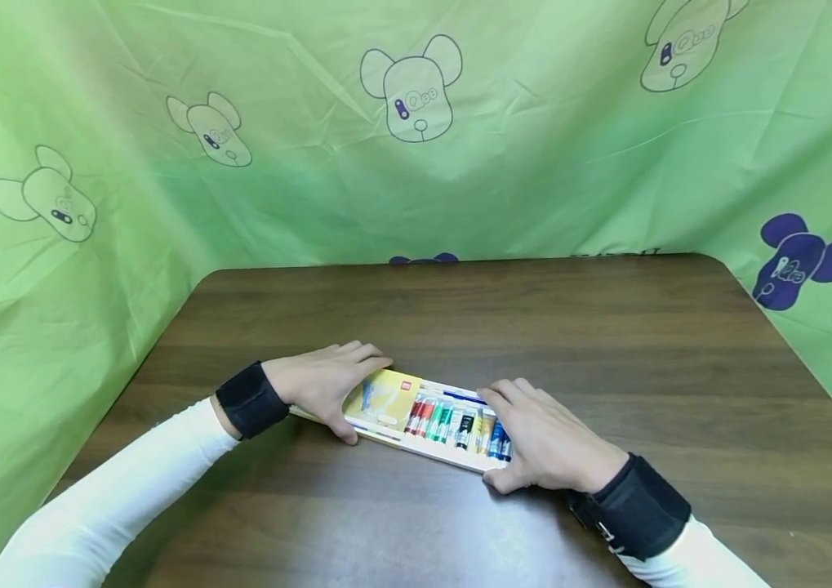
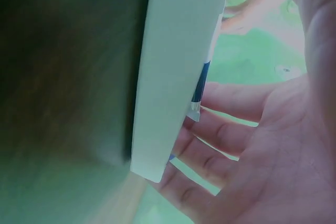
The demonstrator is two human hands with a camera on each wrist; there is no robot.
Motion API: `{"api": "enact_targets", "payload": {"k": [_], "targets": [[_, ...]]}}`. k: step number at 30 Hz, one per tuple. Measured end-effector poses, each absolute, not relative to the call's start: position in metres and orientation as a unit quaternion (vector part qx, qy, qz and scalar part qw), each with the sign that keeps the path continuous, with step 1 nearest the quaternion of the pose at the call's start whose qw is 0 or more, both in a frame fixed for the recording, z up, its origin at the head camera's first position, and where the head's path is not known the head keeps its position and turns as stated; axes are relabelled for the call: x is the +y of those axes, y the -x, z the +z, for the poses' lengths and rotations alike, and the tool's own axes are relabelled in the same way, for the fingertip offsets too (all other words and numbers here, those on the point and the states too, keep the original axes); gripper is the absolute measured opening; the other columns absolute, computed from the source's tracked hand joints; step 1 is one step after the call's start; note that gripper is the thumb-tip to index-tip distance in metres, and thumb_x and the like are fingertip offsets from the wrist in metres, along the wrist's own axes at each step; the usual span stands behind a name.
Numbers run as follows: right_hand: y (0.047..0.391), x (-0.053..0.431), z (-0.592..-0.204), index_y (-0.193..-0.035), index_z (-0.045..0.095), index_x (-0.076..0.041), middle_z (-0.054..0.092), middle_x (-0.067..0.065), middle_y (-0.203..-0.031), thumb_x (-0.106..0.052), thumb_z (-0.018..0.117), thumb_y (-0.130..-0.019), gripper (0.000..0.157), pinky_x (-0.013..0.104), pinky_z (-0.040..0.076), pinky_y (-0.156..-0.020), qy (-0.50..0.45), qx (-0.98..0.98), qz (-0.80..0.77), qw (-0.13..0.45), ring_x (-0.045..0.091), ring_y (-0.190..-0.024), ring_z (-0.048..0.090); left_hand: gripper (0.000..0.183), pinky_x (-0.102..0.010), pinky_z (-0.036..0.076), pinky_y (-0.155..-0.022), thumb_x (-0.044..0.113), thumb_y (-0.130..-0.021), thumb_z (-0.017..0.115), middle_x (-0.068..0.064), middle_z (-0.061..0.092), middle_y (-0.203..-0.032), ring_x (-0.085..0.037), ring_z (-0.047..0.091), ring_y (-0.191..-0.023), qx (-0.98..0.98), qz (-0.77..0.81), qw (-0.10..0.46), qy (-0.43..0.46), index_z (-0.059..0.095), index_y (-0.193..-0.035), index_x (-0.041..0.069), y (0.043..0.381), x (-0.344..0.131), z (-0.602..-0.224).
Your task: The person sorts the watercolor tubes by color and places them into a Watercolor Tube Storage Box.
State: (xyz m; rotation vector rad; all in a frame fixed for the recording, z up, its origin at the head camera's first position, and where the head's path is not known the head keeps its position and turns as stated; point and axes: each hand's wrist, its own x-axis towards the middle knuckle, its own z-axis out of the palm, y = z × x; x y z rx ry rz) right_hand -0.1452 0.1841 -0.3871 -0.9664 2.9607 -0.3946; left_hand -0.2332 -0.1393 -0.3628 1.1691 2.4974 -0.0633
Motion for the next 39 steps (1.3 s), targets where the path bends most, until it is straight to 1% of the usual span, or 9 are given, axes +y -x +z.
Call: {"api": "enact_targets", "payload": {"k": [3, 6, 10, 13, 17, 23, 28, 34, 39], "targets": [[0.146, 0.185, -0.386, -0.136, 0.050, -0.006, 0.052, 0.003, -0.128, -0.057, 0.076, -0.056, 0.098, 0.041, 0.042, -0.096, 0.302, 0.945, -0.123, 0.015, 0.018, -0.115, 0.045, 0.111, -0.041, 0.037, -0.099, 0.068, -0.056, 0.074, 0.002, 0.039, -0.137, -0.015, 0.035, -0.118, 0.896, -0.019, 0.194, -0.398, 0.036, -0.146, 0.016, 0.234, -0.151, -0.362], [0.148, 0.187, -0.383, -0.137, 0.050, -0.006, 0.051, 0.003, -0.129, -0.056, 0.076, -0.057, 0.098, 0.040, 0.043, -0.096, 0.302, 0.946, -0.119, 0.022, 0.018, -0.115, 0.045, 0.115, -0.040, 0.037, -0.100, 0.065, -0.052, 0.078, 0.002, 0.039, -0.138, -0.014, 0.035, -0.120, 0.907, -0.017, 0.195, -0.373, 0.036, -0.146, 0.015, 0.235, -0.166, -0.361], [0.151, 0.188, -0.379, -0.137, 0.050, -0.006, 0.051, 0.004, -0.130, -0.056, 0.075, -0.057, 0.098, 0.041, 0.042, -0.096, 0.304, 0.945, -0.116, 0.025, 0.019, -0.117, 0.045, 0.116, -0.033, 0.037, -0.100, 0.063, -0.051, 0.079, 0.003, 0.039, -0.137, -0.012, 0.035, -0.120, 0.916, -0.010, 0.186, -0.355, 0.036, -0.146, 0.013, 0.236, -0.185, -0.363], [0.152, 0.189, -0.378, -0.138, 0.049, -0.007, 0.050, 0.005, -0.131, -0.056, 0.075, -0.057, 0.098, 0.042, 0.041, -0.098, 0.304, 0.945, -0.116, 0.029, 0.020, -0.119, 0.044, 0.111, -0.029, 0.039, -0.097, 0.062, -0.053, 0.079, 0.004, 0.041, -0.132, -0.012, 0.036, -0.117, 0.913, 0.009, 0.174, -0.369, 0.040, -0.143, 0.011, 0.236, -0.191, -0.364], [0.152, 0.190, -0.379, -0.138, 0.049, -0.006, 0.050, 0.005, -0.132, -0.055, 0.075, -0.057, 0.098, 0.042, 0.040, -0.099, 0.303, 0.945, -0.118, 0.033, 0.020, -0.120, 0.044, 0.104, -0.027, 0.041, -0.092, 0.063, -0.053, 0.078, 0.006, 0.044, -0.124, -0.011, 0.039, -0.110, 0.907, 0.024, 0.161, -0.389, 0.046, -0.137, 0.011, 0.237, -0.192, -0.365], [0.151, 0.191, -0.382, -0.139, 0.048, -0.006, 0.050, 0.004, -0.132, -0.055, 0.075, -0.057, 0.099, 0.042, 0.040, -0.099, 0.305, 0.944, -0.125, 0.032, 0.019, -0.120, 0.044, 0.102, -0.024, 0.042, -0.088, 0.066, -0.051, 0.076, 0.008, 0.045, -0.120, -0.008, 0.039, -0.106, 0.906, 0.015, 0.154, -0.395, 0.048, -0.134, 0.013, 0.238, -0.191, -0.366], [0.151, 0.192, -0.382, -0.140, 0.047, -0.006, 0.049, 0.003, -0.132, -0.054, 0.075, -0.058, 0.099, 0.042, 0.040, -0.099, 0.309, 0.942, -0.126, 0.031, 0.018, -0.120, 0.043, 0.101, -0.025, 0.043, -0.085, 0.068, -0.050, 0.075, 0.009, 0.046, -0.119, -0.008, 0.040, -0.105, 0.906, 0.009, 0.146, -0.397, 0.049, -0.132, 0.014, 0.239, -0.189, -0.366], [0.150, 0.193, -0.384, -0.140, 0.047, -0.006, 0.049, 0.003, -0.133, -0.054, 0.075, -0.057, 0.100, 0.042, 0.040, -0.099, 0.308, 0.942, -0.131, 0.034, 0.019, -0.121, 0.043, 0.102, -0.030, 0.045, -0.075, 0.073, -0.049, 0.072, 0.009, 0.047, -0.119, -0.009, 0.042, -0.104, 0.909, -0.010, 0.137, -0.393, 0.051, -0.131, 0.016, 0.238, -0.187, -0.365], [0.150, 0.191, -0.387, -0.140, 0.047, -0.006, 0.050, 0.003, -0.132, -0.054, 0.075, -0.057, 0.100, 0.043, 0.038, -0.101, 0.312, 0.940, -0.133, 0.031, 0.019, -0.121, 0.043, 0.102, -0.030, 0.044, -0.073, 0.076, -0.048, 0.070, 0.010, 0.049, -0.117, -0.008, 0.043, -0.102, 0.909, -0.015, 0.126, -0.397, 0.052, -0.130, 0.018, 0.237, -0.185, -0.366]]}}
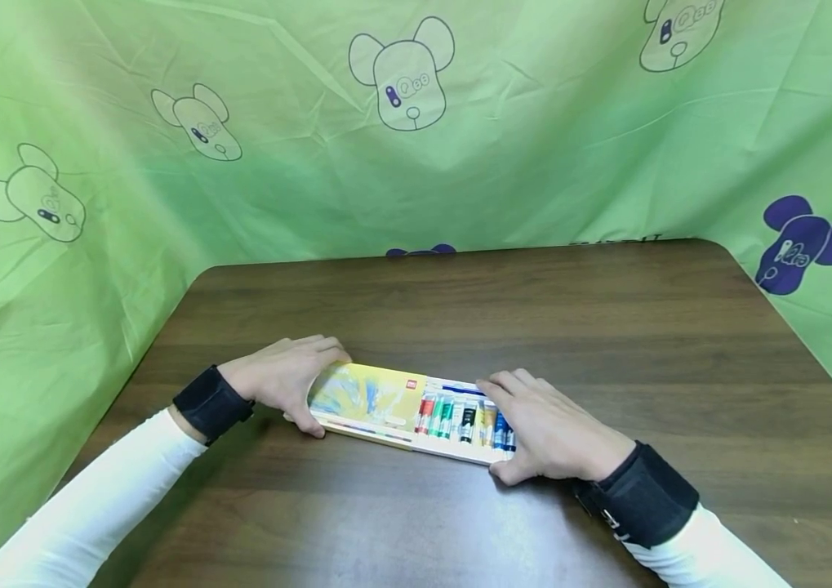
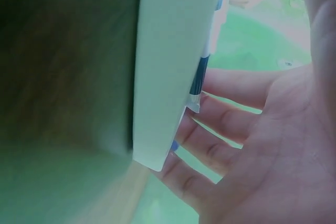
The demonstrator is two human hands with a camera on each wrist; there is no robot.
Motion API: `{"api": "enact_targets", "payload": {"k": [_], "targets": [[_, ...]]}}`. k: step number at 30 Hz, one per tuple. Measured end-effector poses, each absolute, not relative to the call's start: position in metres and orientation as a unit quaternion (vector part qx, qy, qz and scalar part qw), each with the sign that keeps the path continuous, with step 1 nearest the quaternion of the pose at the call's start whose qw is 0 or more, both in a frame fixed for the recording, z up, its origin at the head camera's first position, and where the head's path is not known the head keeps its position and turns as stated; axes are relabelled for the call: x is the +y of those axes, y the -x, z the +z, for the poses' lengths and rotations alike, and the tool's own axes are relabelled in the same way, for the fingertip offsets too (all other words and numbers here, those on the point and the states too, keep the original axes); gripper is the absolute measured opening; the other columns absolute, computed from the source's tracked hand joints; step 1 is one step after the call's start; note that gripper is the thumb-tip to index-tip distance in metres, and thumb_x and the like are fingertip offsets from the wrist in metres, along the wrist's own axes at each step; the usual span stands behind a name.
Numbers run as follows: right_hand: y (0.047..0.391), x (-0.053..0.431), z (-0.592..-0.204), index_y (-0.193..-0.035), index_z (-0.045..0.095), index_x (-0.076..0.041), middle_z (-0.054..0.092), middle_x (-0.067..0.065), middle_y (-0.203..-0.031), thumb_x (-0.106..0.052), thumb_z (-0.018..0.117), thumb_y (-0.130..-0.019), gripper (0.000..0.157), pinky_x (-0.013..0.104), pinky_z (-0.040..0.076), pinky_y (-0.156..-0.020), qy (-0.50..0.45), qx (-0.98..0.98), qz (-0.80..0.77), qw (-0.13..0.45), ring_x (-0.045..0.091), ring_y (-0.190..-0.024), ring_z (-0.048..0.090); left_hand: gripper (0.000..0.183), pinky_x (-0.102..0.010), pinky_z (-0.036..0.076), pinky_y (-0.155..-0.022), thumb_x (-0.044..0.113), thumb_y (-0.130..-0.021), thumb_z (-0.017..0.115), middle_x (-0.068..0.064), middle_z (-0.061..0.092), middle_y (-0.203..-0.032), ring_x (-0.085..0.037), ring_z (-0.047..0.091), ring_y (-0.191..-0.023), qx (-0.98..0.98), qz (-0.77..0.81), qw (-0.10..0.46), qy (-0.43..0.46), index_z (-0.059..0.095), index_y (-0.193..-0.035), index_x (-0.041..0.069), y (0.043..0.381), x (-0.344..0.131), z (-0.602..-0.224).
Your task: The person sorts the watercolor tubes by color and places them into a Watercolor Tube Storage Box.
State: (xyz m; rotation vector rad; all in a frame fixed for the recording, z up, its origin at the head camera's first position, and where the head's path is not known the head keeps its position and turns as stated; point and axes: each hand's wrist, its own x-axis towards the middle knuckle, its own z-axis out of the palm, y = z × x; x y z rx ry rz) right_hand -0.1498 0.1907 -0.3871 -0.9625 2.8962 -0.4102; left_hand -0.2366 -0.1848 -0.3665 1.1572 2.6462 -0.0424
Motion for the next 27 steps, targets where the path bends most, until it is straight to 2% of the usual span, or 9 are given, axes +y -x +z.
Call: {"api": "enact_targets", "payload": {"k": [10, 27], "targets": [[0.148, 0.188, -0.388, -0.139, 0.049, -0.005, 0.051, 0.003, -0.130, -0.055, 0.076, -0.056, 0.100, 0.042, 0.038, -0.101, 0.316, 0.939, -0.133, 0.017, 0.019, -0.120, 0.043, 0.104, -0.029, 0.042, -0.070, 0.080, -0.047, 0.067, 0.010, 0.049, -0.117, -0.008, 0.043, -0.101, 0.905, -0.026, 0.115, -0.408, 0.052, -0.129, 0.018, 0.235, -0.178, -0.367], [0.147, 0.183, -0.389, -0.140, 0.047, -0.006, 0.050, 0.003, -0.133, -0.059, 0.074, -0.058, 0.101, 0.042, 0.039, -0.100, 0.314, 0.939, -0.136, 0.030, 0.018, -0.120, 0.043, 0.105, -0.028, 0.042, -0.068, 0.084, -0.048, 0.063, 0.009, 0.051, -0.117, -0.008, 0.045, -0.101, 0.895, -0.036, 0.098, -0.434, 0.054, -0.129, 0.018, 0.232, -0.159, -0.369]]}}
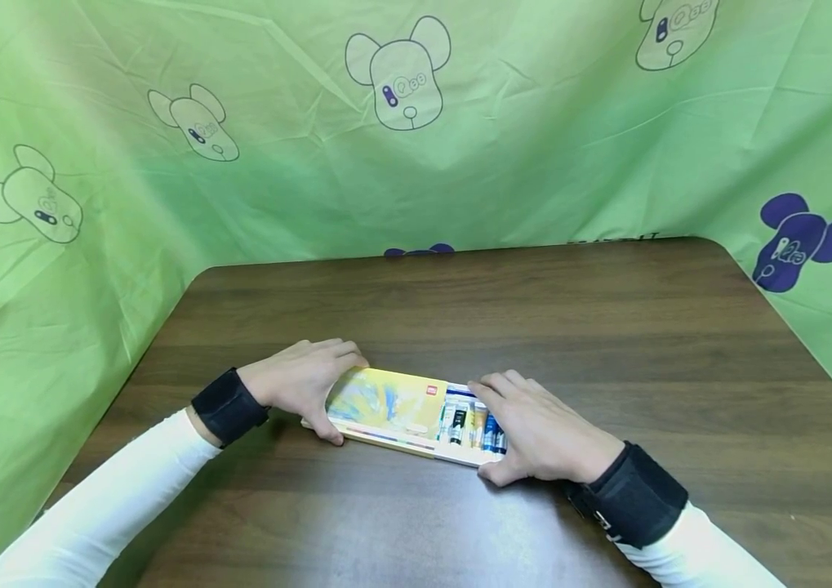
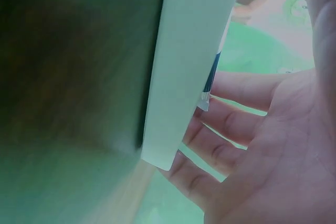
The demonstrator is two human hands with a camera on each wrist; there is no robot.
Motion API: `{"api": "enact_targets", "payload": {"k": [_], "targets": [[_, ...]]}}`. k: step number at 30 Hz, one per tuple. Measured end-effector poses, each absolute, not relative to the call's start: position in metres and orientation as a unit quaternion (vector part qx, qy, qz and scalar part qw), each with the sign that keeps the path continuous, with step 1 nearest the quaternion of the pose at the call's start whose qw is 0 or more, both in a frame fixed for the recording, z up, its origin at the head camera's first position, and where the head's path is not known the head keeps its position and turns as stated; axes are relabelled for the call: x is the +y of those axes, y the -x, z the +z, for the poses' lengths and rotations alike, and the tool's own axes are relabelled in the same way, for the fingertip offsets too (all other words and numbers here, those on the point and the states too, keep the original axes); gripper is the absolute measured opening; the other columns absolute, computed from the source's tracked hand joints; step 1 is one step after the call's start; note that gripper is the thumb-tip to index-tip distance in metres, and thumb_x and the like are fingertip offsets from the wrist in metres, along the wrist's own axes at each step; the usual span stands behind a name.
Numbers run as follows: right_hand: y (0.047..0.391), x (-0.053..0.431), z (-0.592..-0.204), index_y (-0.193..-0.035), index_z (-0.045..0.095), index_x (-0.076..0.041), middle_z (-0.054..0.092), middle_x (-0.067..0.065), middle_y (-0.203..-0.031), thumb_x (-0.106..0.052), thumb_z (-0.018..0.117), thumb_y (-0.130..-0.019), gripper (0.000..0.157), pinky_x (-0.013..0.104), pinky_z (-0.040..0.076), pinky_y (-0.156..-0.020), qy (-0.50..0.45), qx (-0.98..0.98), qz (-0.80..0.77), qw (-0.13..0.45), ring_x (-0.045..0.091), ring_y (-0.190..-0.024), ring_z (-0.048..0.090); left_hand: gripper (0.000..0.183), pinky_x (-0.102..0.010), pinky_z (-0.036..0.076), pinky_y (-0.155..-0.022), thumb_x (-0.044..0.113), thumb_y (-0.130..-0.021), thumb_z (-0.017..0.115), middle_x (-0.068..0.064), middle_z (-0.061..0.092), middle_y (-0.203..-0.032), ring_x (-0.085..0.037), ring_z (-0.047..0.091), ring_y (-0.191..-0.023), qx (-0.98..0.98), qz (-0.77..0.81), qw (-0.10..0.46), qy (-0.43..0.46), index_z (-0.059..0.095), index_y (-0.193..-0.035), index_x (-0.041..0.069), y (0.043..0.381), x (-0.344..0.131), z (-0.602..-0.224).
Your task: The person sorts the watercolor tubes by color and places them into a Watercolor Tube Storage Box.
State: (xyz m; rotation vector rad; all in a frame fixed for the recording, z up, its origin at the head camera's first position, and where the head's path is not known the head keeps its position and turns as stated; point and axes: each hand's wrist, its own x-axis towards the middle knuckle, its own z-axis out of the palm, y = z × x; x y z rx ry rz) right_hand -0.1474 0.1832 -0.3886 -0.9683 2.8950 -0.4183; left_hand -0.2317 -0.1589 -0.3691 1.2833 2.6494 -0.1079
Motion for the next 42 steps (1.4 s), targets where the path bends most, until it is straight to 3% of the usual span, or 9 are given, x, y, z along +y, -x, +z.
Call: {"api": "enact_targets", "payload": {"k": [31, 42], "targets": [[0.146, 0.178, -0.390, -0.139, 0.048, -0.004, 0.054, 0.003, -0.130, -0.065, 0.074, -0.057, 0.105, 0.040, 0.041, -0.098, 0.326, 0.932, -0.156, 0.006, 0.018, -0.119, 0.046, 0.108, -0.028, 0.043, -0.066, 0.088, -0.049, 0.059, 0.006, 0.052, -0.117, -0.011, 0.047, -0.102, 0.882, -0.045, 0.085, -0.461, 0.054, -0.130, 0.016, 0.227, -0.136, -0.370], [0.145, 0.177, -0.389, -0.128, 0.053, -0.015, 0.054, -0.007, -0.121, -0.066, 0.074, -0.059, 0.088, 0.035, 0.043, -0.093, 0.315, 0.932, -0.178, 0.023, 0.008, -0.110, 0.045, 0.107, -0.028, 0.043, -0.066, 0.088, -0.049, 0.059, 0.007, 0.051, -0.121, -0.010, 0.046, -0.104, 0.886, -0.046, 0.088, -0.453, 0.053, -0.130, 0.019, 0.228, -0.142, -0.372]]}}
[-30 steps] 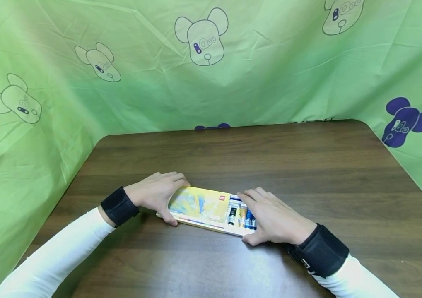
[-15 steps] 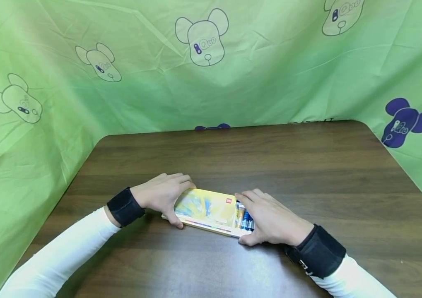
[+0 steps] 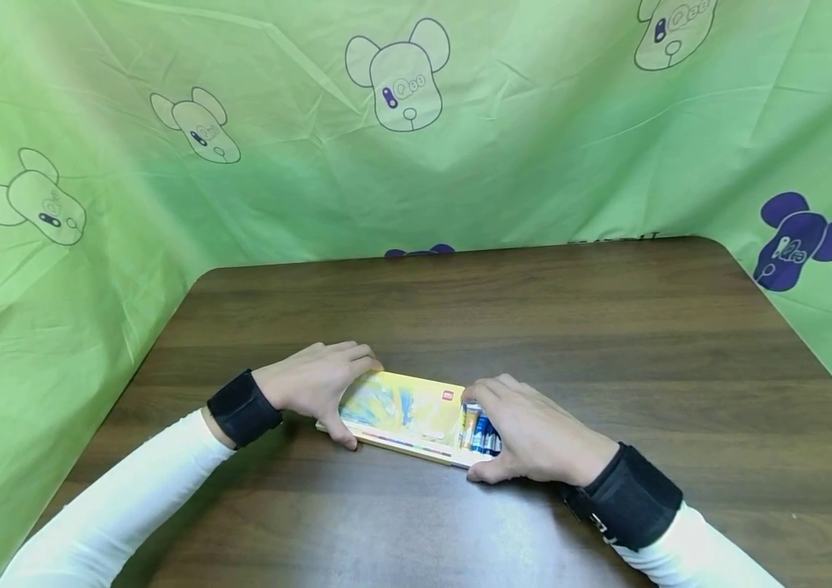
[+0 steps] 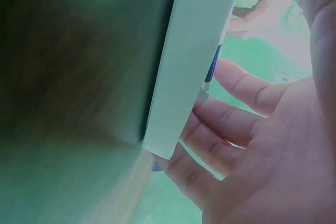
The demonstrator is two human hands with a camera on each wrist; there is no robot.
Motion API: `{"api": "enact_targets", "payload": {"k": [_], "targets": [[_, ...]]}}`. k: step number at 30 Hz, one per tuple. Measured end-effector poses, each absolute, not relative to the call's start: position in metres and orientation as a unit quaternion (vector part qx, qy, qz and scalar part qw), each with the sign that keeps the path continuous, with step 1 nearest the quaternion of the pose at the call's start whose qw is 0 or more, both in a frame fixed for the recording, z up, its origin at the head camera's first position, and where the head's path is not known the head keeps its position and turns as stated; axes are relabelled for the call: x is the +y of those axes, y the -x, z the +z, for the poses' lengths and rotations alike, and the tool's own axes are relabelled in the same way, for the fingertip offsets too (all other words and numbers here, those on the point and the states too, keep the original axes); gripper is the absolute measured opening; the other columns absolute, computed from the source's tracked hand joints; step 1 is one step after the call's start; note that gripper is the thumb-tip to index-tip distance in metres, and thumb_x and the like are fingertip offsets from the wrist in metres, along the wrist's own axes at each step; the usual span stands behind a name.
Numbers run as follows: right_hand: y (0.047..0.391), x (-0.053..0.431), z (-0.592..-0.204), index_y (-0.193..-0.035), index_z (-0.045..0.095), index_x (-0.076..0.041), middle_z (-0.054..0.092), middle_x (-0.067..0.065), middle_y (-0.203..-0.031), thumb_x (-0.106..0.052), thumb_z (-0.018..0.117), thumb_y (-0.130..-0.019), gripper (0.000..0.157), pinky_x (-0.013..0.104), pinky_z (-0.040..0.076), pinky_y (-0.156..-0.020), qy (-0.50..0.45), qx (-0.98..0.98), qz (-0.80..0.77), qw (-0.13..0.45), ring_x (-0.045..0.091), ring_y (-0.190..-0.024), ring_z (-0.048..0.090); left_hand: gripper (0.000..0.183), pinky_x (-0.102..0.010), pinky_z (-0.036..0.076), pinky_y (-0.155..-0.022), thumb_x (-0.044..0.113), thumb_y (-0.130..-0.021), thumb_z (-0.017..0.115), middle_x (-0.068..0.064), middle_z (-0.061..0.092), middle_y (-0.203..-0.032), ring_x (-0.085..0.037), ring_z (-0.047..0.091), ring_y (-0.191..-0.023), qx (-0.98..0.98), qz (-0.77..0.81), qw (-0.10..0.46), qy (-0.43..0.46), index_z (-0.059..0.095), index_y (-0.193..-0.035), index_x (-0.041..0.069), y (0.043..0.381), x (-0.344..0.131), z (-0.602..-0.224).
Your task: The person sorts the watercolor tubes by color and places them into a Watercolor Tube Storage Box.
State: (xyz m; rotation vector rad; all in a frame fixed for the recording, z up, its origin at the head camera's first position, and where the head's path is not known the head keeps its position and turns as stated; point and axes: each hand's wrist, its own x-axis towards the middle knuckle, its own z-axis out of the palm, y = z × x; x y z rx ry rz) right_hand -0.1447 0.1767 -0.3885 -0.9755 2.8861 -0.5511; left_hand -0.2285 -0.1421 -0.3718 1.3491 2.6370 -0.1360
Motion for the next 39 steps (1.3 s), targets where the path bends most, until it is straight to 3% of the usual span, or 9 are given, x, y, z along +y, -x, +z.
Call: {"api": "enact_targets", "payload": {"k": [6, 13, 18, 23, 31, 39], "targets": [[0.145, 0.178, -0.388, -0.125, 0.054, -0.016, 0.055, -0.008, -0.120, -0.065, 0.074, -0.061, 0.083, 0.034, 0.044, -0.091, 0.323, 0.930, -0.176, 0.016, 0.008, -0.109, 0.046, 0.106, -0.029, 0.042, -0.068, 0.086, -0.050, 0.061, 0.008, 0.050, -0.121, -0.010, 0.045, -0.105, 0.891, -0.040, 0.099, -0.441, 0.052, -0.132, 0.020, 0.229, -0.147, -0.371], [0.144, 0.179, -0.386, -0.122, 0.061, -0.015, 0.057, 0.004, -0.127, -0.065, 0.070, -0.066, 0.075, 0.041, 0.044, -0.094, 0.337, 0.927, -0.164, 0.012, 0.018, -0.116, 0.048, 0.106, -0.028, 0.042, -0.066, 0.087, -0.050, 0.059, 0.007, 0.051, -0.119, -0.011, 0.045, -0.102, 0.888, -0.041, 0.092, -0.448, 0.053, -0.131, 0.019, 0.229, -0.146, -0.370], [0.144, 0.178, -0.387, -0.125, 0.060, -0.020, 0.057, 0.003, -0.128, -0.065, 0.071, -0.066, 0.075, 0.040, 0.044, -0.095, 0.337, 0.927, -0.165, 0.018, 0.017, -0.116, 0.048, 0.106, -0.028, 0.042, -0.066, 0.087, -0.050, 0.059, 0.007, 0.051, -0.120, -0.011, 0.046, -0.103, 0.888, -0.038, 0.087, -0.450, 0.053, -0.130, 0.019, 0.229, -0.147, -0.371], [0.144, 0.178, -0.385, -0.126, 0.062, -0.022, 0.055, 0.011, -0.132, -0.069, 0.065, -0.069, 0.073, 0.044, 0.044, -0.094, 0.342, 0.927, -0.154, 0.028, 0.022, -0.118, 0.048, 0.105, -0.027, 0.041, -0.064, 0.087, -0.049, 0.059, 0.008, 0.051, -0.119, -0.009, 0.046, -0.102, 0.889, -0.041, 0.080, -0.448, 0.053, -0.130, 0.020, 0.228, -0.148, -0.372], [0.145, 0.177, -0.386, -0.131, 0.052, -0.013, 0.057, -0.001, -0.121, -0.063, 0.075, -0.061, 0.089, 0.036, 0.045, -0.092, 0.312, 0.933, -0.175, 0.027, 0.012, -0.110, 0.049, 0.108, -0.028, 0.043, -0.065, 0.087, -0.049, 0.060, 0.006, 0.052, -0.119, -0.011, 0.047, -0.102, 0.889, -0.044, 0.081, -0.449, 0.054, -0.131, 0.017, 0.227, -0.146, -0.372], [0.145, 0.176, -0.388, -0.139, 0.044, -0.009, 0.054, 0.004, -0.125, -0.062, 0.076, -0.060, 0.100, 0.037, 0.045, -0.092, 0.298, 0.937, -0.181, 0.033, 0.014, -0.111, 0.048, 0.109, -0.027, 0.043, -0.063, 0.089, -0.049, 0.058, 0.006, 0.052, -0.116, -0.011, 0.047, -0.099, 0.885, -0.043, 0.064, -0.460, 0.055, -0.131, 0.017, 0.225, -0.137, -0.372]]}}
